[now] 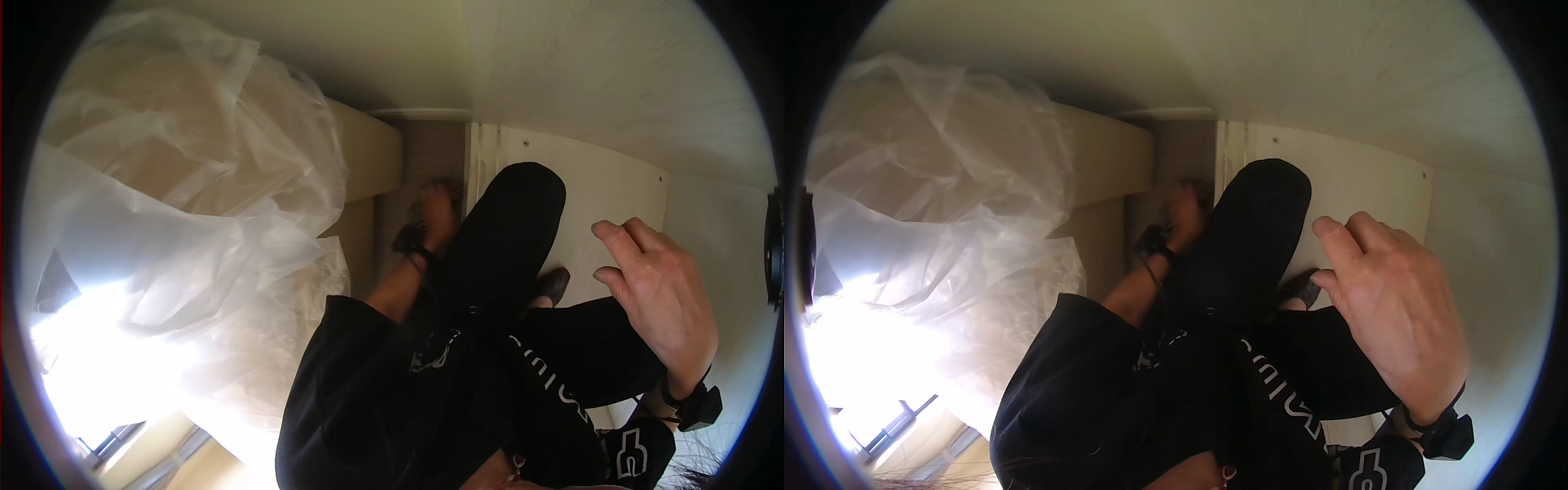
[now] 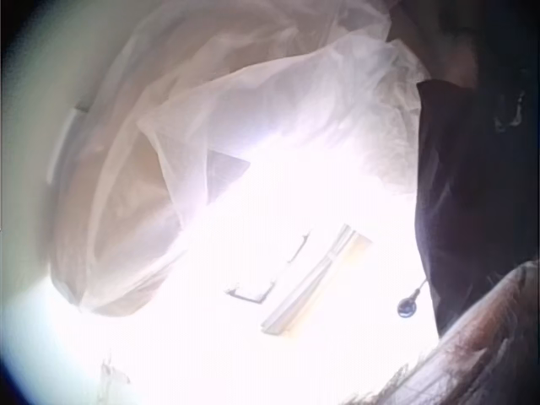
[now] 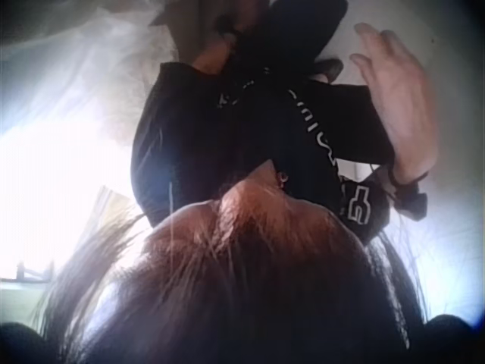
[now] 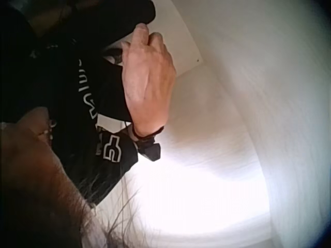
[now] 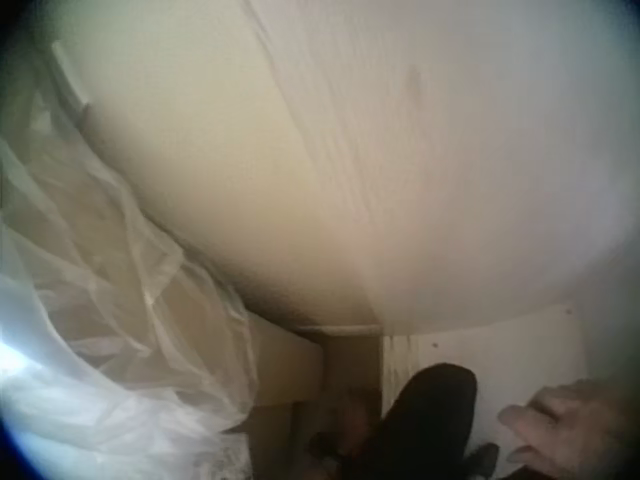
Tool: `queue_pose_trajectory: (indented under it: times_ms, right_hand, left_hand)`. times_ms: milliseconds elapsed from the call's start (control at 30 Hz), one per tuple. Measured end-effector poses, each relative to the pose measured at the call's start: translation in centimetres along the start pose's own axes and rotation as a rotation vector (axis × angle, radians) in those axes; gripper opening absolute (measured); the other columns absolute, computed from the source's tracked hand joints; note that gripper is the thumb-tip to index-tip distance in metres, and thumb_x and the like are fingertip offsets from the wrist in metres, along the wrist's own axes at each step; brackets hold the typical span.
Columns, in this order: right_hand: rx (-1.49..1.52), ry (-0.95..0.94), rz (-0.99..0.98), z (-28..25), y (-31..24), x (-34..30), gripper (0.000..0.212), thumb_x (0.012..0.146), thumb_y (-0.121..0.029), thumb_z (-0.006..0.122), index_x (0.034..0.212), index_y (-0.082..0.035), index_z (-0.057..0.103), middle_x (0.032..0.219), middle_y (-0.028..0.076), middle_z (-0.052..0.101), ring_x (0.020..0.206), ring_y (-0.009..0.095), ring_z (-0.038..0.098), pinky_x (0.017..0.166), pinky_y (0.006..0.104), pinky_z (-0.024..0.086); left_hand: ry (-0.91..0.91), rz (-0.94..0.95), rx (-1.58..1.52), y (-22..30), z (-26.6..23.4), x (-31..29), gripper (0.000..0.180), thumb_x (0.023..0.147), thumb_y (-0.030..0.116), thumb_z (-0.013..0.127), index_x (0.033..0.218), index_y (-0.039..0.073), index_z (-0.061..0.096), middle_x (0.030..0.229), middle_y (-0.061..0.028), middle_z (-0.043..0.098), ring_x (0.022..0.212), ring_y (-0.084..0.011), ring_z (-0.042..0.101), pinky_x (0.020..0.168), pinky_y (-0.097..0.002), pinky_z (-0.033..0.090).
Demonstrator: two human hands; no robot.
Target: Tucking a striped cloth and plastic covering around the edges of a mattress.
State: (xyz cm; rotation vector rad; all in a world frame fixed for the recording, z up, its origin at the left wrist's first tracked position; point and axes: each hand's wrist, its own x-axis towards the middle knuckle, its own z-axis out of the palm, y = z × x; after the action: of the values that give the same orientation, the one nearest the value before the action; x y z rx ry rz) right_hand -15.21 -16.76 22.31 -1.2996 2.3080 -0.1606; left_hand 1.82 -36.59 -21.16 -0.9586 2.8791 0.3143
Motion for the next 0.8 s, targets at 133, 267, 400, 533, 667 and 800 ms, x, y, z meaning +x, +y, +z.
queue_pose_trajectory:
  times_ms: [133,267,400,533,667,800]
  right_hand:
    - [0.011,0.027,-0.012,-0.2,-0.3,0.2,0.038,0.068,-0.006,0.066,0.102,-0.005,0.05,0.083,0.012,0.053,0.075,0.031,0.054,0.065,0.0379,0.044]
    - [-0.034,0.012,0.034,-0.7,-0.2,-0.1,0.038,0.068,-0.007,0.066,0.102,-0.005,0.05,0.083,0.012,0.053,0.075,0.03,0.054,0.065,0.0379,0.044]
    - [-0.04,0.035,-0.008,0.1,-0.5,0.4,0.034,0.069,-0.01,0.067,0.099,-0.005,0.053,0.078,0.009,0.051,0.071,0.025,0.053,0.063,0.0355,0.044]
    - [-0.031,0.044,-0.031,-0.1,-0.8,0.4,0.034,0.069,-0.01,0.067,0.099,-0.004,0.052,0.078,0.009,0.051,0.071,0.025,0.053,0.062,0.035,0.044]
    - [-0.052,0.045,-0.016,0.1,-0.9,0.3,0.034,0.069,-0.01,0.066,0.099,-0.004,0.051,0.077,0.009,0.05,0.071,0.025,0.053,0.062,0.0353,0.043]
    - [-0.01,-0.019,-0.02,-0.3,-1.3,1.1,0.038,0.069,-0.007,0.066,0.103,-0.005,0.049,0.082,0.011,0.052,0.075,0.029,0.054,0.065,0.038,0.043]
  left_hand:
    - [0.078,-0.472,0.16,-4.8,0.6,-2.0,0.03,0.079,0.015,0.051,0.104,-0.002,0.049,0.101,-0.0173,0.052,0.097,-0.0331,0.05,0.086,-0.0397,0.04]
    - [-0.046,-0.597,0.371,-6.9,2.6,-2.6,0.042,0.079,0.025,0.051,0.11,-0.003,0.048,0.109,-0.0161,0.051,0.102,-0.0341,0.048,0.089,-0.0432,0.038]
    - [-0.092,-0.944,0.314,-7.2,5.1,0.9,0.051,0.08,0.032,0.05,0.119,0.0,0.044,0.121,-0.0198,0.043,0.11,-0.038,0.042,0.09,-0.0513,0.036]
    - [-0.204,-0.571,0.543,-3.8,4.6,1.6,0.046,0.082,0.025,0.047,0.122,0.004,0.043,0.121,-0.0201,0.042,0.112,-0.0391,0.04,0.083,-0.0542,0.042]
    - [-0.046,-0.259,0.275,2.0,3.3,1.3,0.039,0.082,0.02,0.046,0.117,0.002,0.049,0.121,-0.0178,0.042,0.112,-0.0377,0.04,0.081,-0.0485,0.045]
    - [-0.252,0.066,-0.209,-0.6,1.1,1.5,0.034,0.077,0.016,0.053,0.106,-0.001,0.054,0.114,-0.0164,0.048,0.104,-0.0361,0.048,0.079,-0.0417,0.047]
